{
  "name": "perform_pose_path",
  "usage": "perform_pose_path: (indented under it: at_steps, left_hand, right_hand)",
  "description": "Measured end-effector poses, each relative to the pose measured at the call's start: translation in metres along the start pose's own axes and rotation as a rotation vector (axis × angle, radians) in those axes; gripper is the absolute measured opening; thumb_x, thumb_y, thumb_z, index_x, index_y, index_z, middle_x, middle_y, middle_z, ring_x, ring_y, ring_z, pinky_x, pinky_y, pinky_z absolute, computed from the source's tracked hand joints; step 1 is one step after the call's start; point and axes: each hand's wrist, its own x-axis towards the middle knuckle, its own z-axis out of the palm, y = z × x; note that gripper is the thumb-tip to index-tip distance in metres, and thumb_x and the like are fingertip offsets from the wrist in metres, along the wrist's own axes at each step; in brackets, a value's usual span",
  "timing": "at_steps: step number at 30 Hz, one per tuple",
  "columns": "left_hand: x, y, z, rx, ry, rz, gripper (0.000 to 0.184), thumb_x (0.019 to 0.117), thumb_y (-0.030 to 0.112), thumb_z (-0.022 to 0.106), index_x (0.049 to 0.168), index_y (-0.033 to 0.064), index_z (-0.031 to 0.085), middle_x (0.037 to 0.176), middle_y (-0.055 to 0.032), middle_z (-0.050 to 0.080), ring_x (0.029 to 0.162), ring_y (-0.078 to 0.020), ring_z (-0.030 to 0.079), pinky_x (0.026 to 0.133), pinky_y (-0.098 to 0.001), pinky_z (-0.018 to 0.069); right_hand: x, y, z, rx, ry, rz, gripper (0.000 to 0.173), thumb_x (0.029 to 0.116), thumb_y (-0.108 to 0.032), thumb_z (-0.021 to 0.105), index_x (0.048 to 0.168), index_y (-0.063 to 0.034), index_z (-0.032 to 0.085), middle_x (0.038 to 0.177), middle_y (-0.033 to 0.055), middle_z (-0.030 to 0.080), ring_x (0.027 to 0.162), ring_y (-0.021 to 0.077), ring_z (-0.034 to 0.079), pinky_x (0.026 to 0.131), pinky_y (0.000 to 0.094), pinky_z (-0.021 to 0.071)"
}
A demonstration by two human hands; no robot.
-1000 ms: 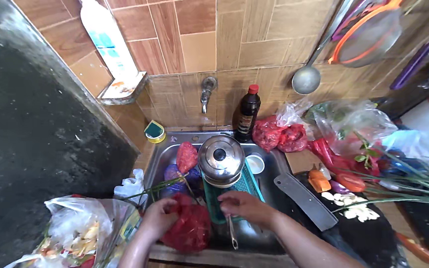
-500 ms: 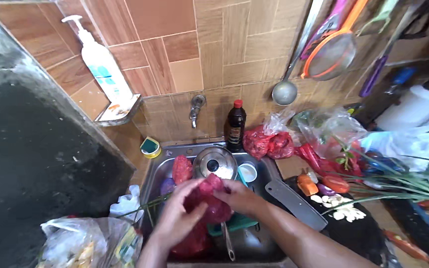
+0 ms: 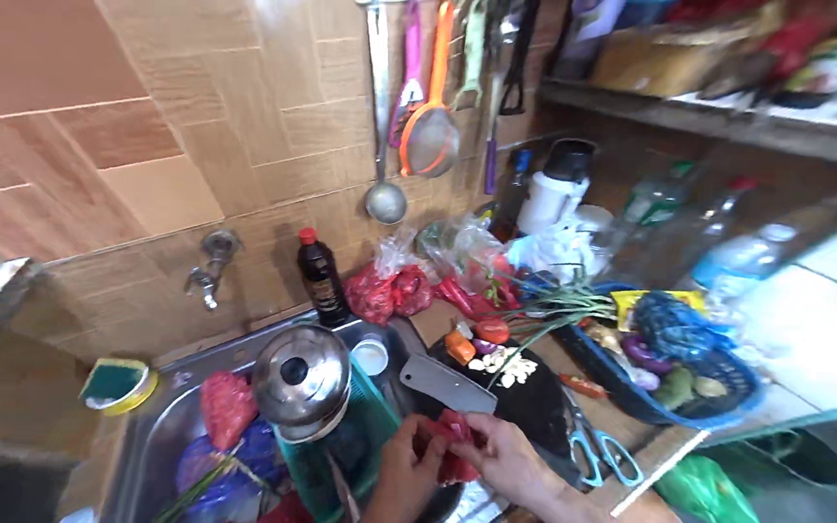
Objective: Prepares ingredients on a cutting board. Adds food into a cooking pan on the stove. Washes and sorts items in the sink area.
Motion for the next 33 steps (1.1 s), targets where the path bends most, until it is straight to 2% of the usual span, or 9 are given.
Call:
perform_pose_path:
  at_steps: [7, 11, 13, 15, 17, 20, 27, 31, 33]
  left_hand:
    - [0.008, -0.005, 0.026, 0.123, -0.223, 0.101, 0.078, 0.0781, 0.032, 0.089, 0.141, -0.0020, 0.056, 0.128, -0.0201, 0.066, 0.120, -0.0299, 0.064, 0.107, -0.0472, 0.0502]
    - [0.011, 0.005, 0.043, 0.227, -0.219, 0.077, 0.044, 0.0828, 0.019, 0.082, 0.116, -0.0065, 0.069, 0.112, -0.0219, 0.070, 0.108, -0.0324, 0.068, 0.100, -0.0493, 0.0540]
    - [0.014, 0.005, 0.046, 0.167, -0.264, 0.079, 0.032, 0.0851, 0.015, 0.078, 0.111, -0.0039, 0.072, 0.107, -0.0171, 0.073, 0.103, -0.0256, 0.070, 0.097, -0.0451, 0.0558]
    - [0.016, -0.006, 0.051, 0.073, -0.333, 0.020, 0.032, 0.0904, 0.015, 0.076, 0.117, -0.0009, 0.071, 0.109, -0.0114, 0.074, 0.103, -0.0159, 0.071, 0.098, -0.0371, 0.0570]
    - [0.017, -0.022, 0.059, 0.079, -0.381, -0.051, 0.041, 0.0931, 0.018, 0.075, 0.129, 0.0007, 0.064, 0.119, -0.0116, 0.071, 0.111, -0.0153, 0.069, 0.103, -0.0355, 0.0547]
    - [0.021, -0.028, 0.072, 0.262, -0.342, -0.013, 0.053, 0.0913, 0.022, 0.076, 0.135, -0.0028, 0.060, 0.134, -0.0203, 0.063, 0.127, -0.0270, 0.060, 0.113, -0.0418, 0.0463]
    - [0.053, 0.017, 0.083, 0.524, -0.510, 0.115, 0.061, 0.0922, 0.017, 0.074, 0.146, 0.0016, 0.050, 0.139, -0.0186, 0.060, 0.131, -0.0271, 0.057, 0.116, -0.0390, 0.0424]
    - [0.078, 0.043, 0.081, 0.702, -0.652, -0.040, 0.039, 0.1029, 0.026, 0.061, 0.133, 0.0018, 0.063, 0.129, -0.0194, 0.066, 0.124, -0.0289, 0.062, 0.111, -0.0435, 0.0451]
    - [0.090, 0.046, 0.080, 0.708, -0.655, -0.137, 0.040, 0.1052, 0.032, 0.057, 0.126, -0.0007, 0.066, 0.122, -0.0215, 0.068, 0.120, -0.0315, 0.064, 0.108, -0.0480, 0.0462]
  right_hand:
    - [-0.034, 0.027, -0.004, 0.070, 0.348, -0.205, 0.026, 0.0863, -0.017, 0.076, 0.107, -0.0006, 0.078, 0.116, 0.0200, 0.071, 0.118, 0.0352, 0.063, 0.103, 0.0493, 0.0505]
    - [-0.046, 0.031, -0.008, 0.070, 0.371, -0.232, 0.028, 0.0828, -0.024, 0.083, 0.097, -0.0003, 0.078, 0.104, 0.0163, 0.072, 0.096, 0.0231, 0.070, 0.086, 0.0368, 0.0589]
    - [-0.051, 0.039, -0.024, 0.223, 0.260, -0.206, 0.039, 0.0837, -0.025, 0.084, 0.110, 0.0020, 0.075, 0.105, 0.0137, 0.072, 0.092, 0.0178, 0.068, 0.083, 0.0331, 0.0575]
    - [-0.056, 0.056, -0.051, 0.408, 0.211, -0.085, 0.046, 0.0926, -0.027, 0.072, 0.129, 0.0000, 0.065, 0.109, 0.0094, 0.072, 0.093, 0.0160, 0.070, 0.084, 0.0351, 0.0603]
    - [-0.053, 0.085, -0.077, 0.199, 0.354, 0.207, 0.036, 0.1050, -0.027, 0.057, 0.127, 0.0000, 0.067, 0.110, 0.0157, 0.073, 0.097, 0.0254, 0.072, 0.087, 0.0434, 0.0602]
    - [-0.037, 0.131, -0.081, -0.237, 0.216, 0.686, 0.049, 0.1038, -0.032, 0.057, 0.140, 0.0008, 0.058, 0.141, 0.0277, 0.057, 0.135, 0.0427, 0.053, 0.112, 0.0580, 0.0432]
    - [-0.032, 0.150, -0.067, -0.238, 0.199, 0.807, 0.066, 0.0995, -0.031, 0.064, 0.151, 0.0008, 0.038, 0.141, 0.0274, 0.057, 0.130, 0.0430, 0.058, 0.107, 0.0574, 0.0486]
    - [-0.098, 0.148, -0.091, -0.137, 0.284, 0.618, 0.061, 0.0939, -0.016, 0.069, 0.145, 0.0018, 0.043, 0.131, 0.0253, 0.062, 0.121, 0.0404, 0.063, 0.104, 0.0563, 0.0501]
    - [-0.132, 0.158, -0.088, -0.152, 0.440, 0.354, 0.050, 0.0857, -0.010, 0.074, 0.128, 0.0066, 0.054, 0.112, 0.0259, 0.066, 0.100, 0.0415, 0.068, 0.088, 0.0584, 0.0552]
